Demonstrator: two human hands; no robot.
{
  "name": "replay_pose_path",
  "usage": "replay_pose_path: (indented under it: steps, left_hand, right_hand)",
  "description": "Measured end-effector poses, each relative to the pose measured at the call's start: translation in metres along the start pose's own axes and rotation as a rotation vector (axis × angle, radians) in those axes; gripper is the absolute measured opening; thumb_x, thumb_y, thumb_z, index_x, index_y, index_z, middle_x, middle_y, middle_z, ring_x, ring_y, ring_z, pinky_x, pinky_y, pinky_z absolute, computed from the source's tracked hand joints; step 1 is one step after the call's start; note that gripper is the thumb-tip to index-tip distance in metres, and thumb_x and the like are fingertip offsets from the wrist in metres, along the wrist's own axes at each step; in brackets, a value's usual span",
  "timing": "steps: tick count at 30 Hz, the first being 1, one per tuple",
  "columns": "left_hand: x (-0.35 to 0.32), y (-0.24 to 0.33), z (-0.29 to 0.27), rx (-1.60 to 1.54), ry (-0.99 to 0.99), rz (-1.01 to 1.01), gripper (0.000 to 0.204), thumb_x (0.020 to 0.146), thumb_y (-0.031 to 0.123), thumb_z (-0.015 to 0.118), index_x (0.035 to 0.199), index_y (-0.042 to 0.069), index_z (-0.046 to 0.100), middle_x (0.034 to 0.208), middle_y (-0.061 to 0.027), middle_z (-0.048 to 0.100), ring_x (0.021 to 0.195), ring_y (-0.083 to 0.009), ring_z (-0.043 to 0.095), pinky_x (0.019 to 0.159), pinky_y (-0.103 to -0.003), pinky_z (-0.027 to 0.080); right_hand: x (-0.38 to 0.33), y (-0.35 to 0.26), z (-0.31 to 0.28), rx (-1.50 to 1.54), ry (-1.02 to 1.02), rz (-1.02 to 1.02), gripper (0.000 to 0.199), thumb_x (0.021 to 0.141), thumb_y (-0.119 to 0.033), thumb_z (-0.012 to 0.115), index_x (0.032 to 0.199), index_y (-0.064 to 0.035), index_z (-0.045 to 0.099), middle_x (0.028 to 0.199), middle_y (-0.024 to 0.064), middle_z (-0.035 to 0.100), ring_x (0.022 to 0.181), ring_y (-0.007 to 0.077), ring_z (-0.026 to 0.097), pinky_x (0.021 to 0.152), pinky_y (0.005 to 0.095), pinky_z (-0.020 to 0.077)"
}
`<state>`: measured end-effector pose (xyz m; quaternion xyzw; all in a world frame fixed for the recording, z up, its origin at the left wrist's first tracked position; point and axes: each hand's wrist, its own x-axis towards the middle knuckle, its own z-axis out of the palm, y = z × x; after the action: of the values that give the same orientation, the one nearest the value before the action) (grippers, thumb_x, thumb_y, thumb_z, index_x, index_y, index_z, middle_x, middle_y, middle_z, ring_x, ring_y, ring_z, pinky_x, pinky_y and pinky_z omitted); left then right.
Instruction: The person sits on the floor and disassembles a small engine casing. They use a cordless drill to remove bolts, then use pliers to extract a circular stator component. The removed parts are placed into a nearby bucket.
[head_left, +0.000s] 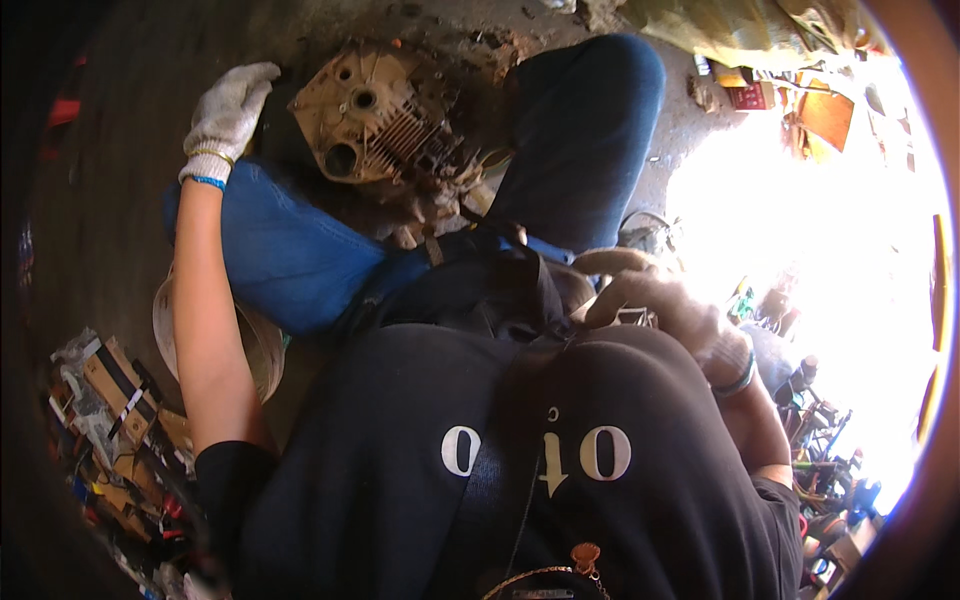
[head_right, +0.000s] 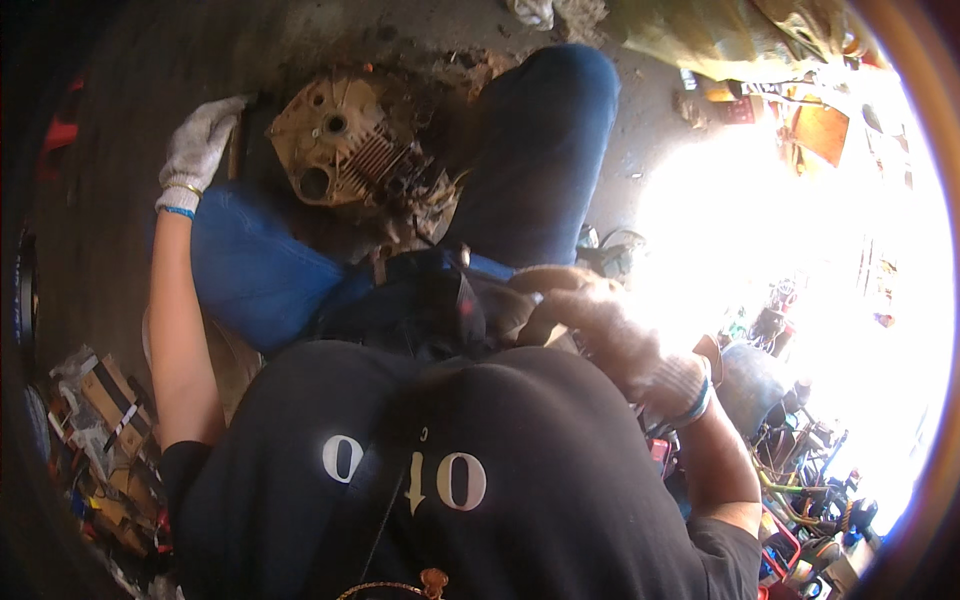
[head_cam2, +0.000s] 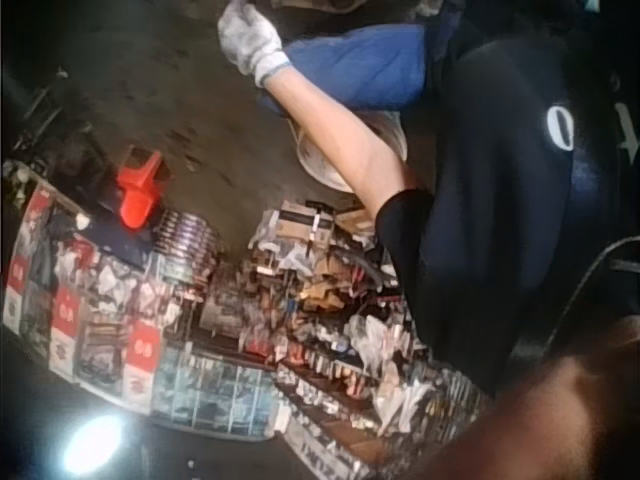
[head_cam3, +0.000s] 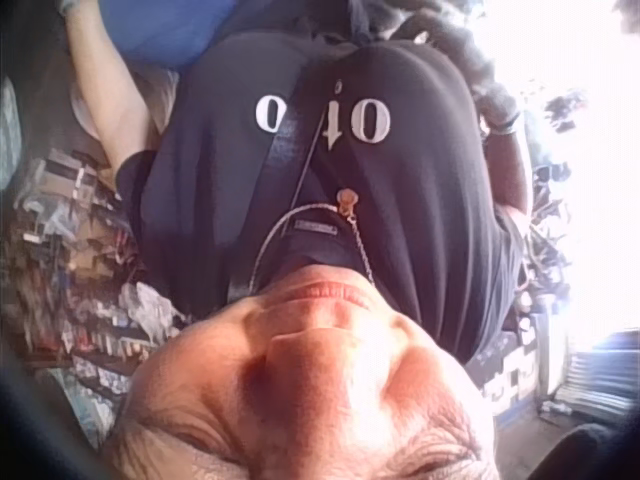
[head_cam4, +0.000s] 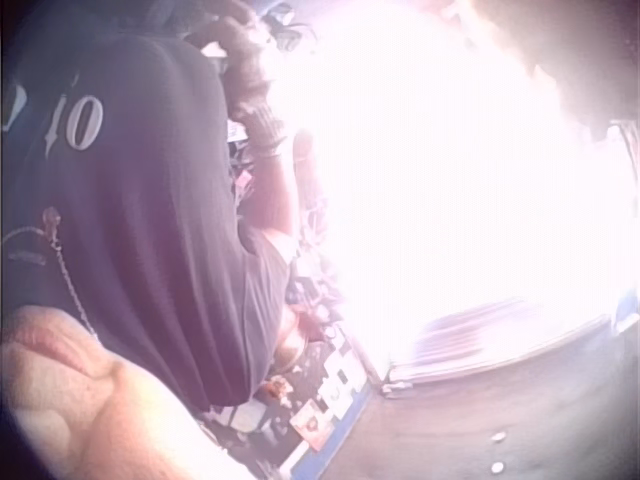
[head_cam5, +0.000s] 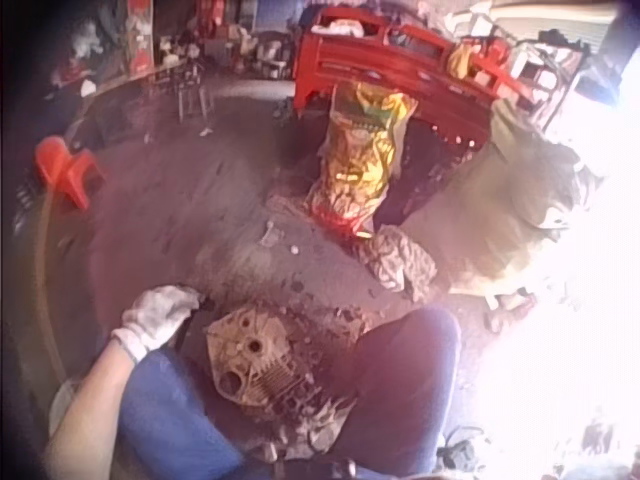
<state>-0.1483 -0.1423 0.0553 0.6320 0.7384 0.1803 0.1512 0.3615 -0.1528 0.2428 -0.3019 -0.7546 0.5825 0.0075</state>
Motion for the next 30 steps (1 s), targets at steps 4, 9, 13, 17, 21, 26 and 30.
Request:
replay_pose_path:
  steps: [4, 9, 13, 17, 21, 26, 30]
  left_hand:
    - [0.008, 0.006, 0.003, 0.071, -0.011, 0.05, 0.029, 0.097, 0.031, 0.054, 0.115, 0.014, 0.069, 0.122, -0.0096, 0.066, 0.114, -0.0322, 0.061, 0.096, -0.04, 0.05]
    - [0.016, 0.024, 0.003, 0.068, -0.034, 0.024, 0.024, 0.094, 0.026, 0.057, 0.11, 0.015, 0.07, 0.117, -0.0076, 0.068, 0.11, -0.032, 0.062, 0.095, -0.042, 0.05]
    - [0.015, 0.027, 0.005, 0.077, -0.032, -0.031, 0.022, 0.095, 0.022, 0.056, 0.113, 0.018, 0.068, 0.12, -0.0045, 0.065, 0.113, -0.0285, 0.061, 0.093, -0.041, 0.051]
    - [0.02, 0.015, 0.011, 0.11, -0.077, -0.046, 0.026, 0.095, 0.03, 0.055, 0.114, 0.017, 0.068, 0.12, -0.0054, 0.065, 0.112, -0.0289, 0.061, 0.093, -0.04, 0.051]
    - [0.024, 0.005, 0.013, 0.025, -0.016, 0.069, 0.047, 0.098, 0.052, 0.043, 0.118, 0.017, 0.067, 0.123, -0.0074, 0.065, 0.111, -0.03, 0.062, 0.092, -0.041, 0.051]
    - [0.017, 0.012, 0.011, 0.106, -0.024, -0.028, 0.07, 0.097, 0.069, 0.026, 0.12, 0.016, 0.066, 0.123, -0.0087, 0.065, 0.113, -0.0321, 0.061, 0.094, -0.042, 0.051]
    - [0.007, 0.015, 0.01, 0.163, 0.023, 0.131, 0.063, 0.099, 0.063, 0.032, 0.121, 0.015, 0.065, 0.125, -0.0113, 0.064, 0.114, -0.0326, 0.061, 0.096, -0.044, 0.051]
  right_hand:
    - [0.0, -0.001, -0.008, -0.307, -0.036, -0.148, 0.023, 0.092, -0.028, 0.066, 0.094, -0.006, 0.073, 0.12, 0.0314, 0.06, 0.111, 0.0464, 0.06, 0.091, 0.0523, 0.0487]
    - [0.003, -0.011, -0.005, -0.764, -0.148, -0.02, 0.019, 0.08, -0.028, 0.067, 0.094, -0.0169, 0.074, 0.133, 0.0164, 0.058, 0.126, 0.0343, 0.053, 0.099, 0.0447, 0.0483]
    - [0.001, -0.008, 0.005, -0.806, -0.025, -0.061, 0.02, 0.079, -0.026, 0.069, 0.096, -0.0173, 0.074, 0.131, 0.0116, 0.06, 0.127, 0.0308, 0.053, 0.101, 0.0436, 0.0468]
    - [0.014, 0.009, 0.016, -0.991, 0.166, -0.077, 0.021, 0.079, -0.021, 0.069, 0.096, -0.0094, 0.073, 0.125, 0.0101, 0.063, 0.12, 0.0307, 0.057, 0.096, 0.0447, 0.0502]
    - [0.039, 0.029, 0.019, -0.754, 0.131, -0.052, 0.022, 0.083, -0.017, 0.067, 0.099, -0.0032, 0.07, 0.122, 0.012, 0.064, 0.111, 0.0306, 0.063, 0.09, 0.0407, 0.054]
    - [0.025, 0.037, -0.009, -0.225, -0.128, 0.095, 0.025, 0.078, -0.01, 0.077, 0.102, -0.0024, 0.072, 0.127, 0.0176, 0.062, 0.116, 0.0286, 0.061, 0.094, 0.0361, 0.0531]
    - [0.006, 0.082, -0.053, 0.496, -0.026, -0.038, 0.043, 0.085, -0.022, 0.073, 0.119, 0.0026, 0.064, 0.105, 0.0172, 0.07, 0.093, 0.0259, 0.07, 0.084, 0.0343, 0.0566]
